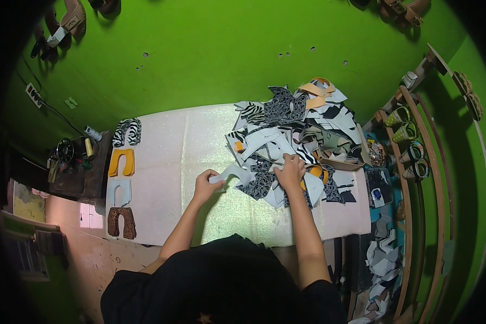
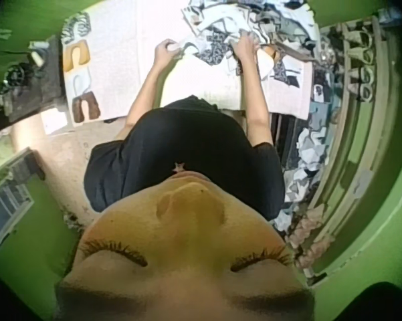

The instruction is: The person is sorting and organizing various cut shoe upper materials on a workbench.

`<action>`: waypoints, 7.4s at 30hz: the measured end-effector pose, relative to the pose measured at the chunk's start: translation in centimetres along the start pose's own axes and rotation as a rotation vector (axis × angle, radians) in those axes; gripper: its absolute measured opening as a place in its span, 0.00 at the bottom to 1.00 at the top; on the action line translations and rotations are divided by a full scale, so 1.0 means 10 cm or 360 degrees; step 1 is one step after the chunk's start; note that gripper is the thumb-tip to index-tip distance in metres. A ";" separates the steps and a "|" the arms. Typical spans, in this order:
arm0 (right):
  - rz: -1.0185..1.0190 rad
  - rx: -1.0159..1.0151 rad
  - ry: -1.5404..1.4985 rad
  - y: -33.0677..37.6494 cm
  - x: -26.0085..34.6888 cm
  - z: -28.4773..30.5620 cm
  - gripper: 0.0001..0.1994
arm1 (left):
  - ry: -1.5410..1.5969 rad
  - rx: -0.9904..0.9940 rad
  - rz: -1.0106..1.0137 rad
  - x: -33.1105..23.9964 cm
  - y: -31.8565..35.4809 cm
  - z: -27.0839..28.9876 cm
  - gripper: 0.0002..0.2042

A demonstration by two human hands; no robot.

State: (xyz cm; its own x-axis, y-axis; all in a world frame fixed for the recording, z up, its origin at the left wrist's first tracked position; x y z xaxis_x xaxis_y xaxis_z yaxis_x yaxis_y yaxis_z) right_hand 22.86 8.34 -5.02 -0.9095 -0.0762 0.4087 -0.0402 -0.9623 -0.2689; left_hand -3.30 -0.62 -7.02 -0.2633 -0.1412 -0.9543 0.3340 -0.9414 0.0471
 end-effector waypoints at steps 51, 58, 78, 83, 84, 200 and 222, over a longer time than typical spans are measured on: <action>0.0387 0.0552 -0.0778 0.02 1.21 0.70 0.13 | 0.1009 0.0361 0.0513 -0.29 0.20 0.17 0.27; 0.0487 0.0644 -0.0424 0.06 1.23 0.60 0.13 | 0.1046 0.0323 0.0478 -0.22 0.27 0.21 0.25; 0.0791 0.1278 -0.0940 0.38 1.47 0.62 0.08 | 0.1077 0.0509 0.0429 -0.28 0.27 0.32 0.20; 0.1035 0.1438 -0.1162 0.57 1.80 0.64 0.08 | 0.1128 0.0881 0.0433 -0.34 0.33 0.22 0.28; 0.1037 0.1437 -0.1163 0.59 1.81 0.58 0.08 | 0.1208 0.1081 0.0397 -0.42 0.38 0.18 0.29; -0.0318 0.2070 -0.1732 1.85 3.95 -1.71 0.12 | 0.0869 0.0190 0.0768 0.87 0.62 3.64 0.14; -0.0455 0.1558 -0.1417 2.12 4.89 -2.84 0.14 | -0.0012 -0.0890 0.0462 2.28 0.16 4.70 0.14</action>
State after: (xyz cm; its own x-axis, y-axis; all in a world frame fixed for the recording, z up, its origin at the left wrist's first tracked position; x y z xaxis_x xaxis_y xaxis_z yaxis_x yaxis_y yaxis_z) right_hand -34.24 -8.33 -15.52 -0.3295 0.3735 0.8671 0.4670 -0.7337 0.4935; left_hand -51.29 -19.69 -14.87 -0.0966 -0.3711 -0.9236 0.8152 -0.5618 0.1405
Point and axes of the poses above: each hand's wrist, its own y-axis away from the middle knuckle, its own z-axis out of the back of the hand, x = y × z, the point moved 5 cm from there along -y, towards the middle knuckle, and after that the axes turned 8 degrees about -x, right-handed, at the moved point
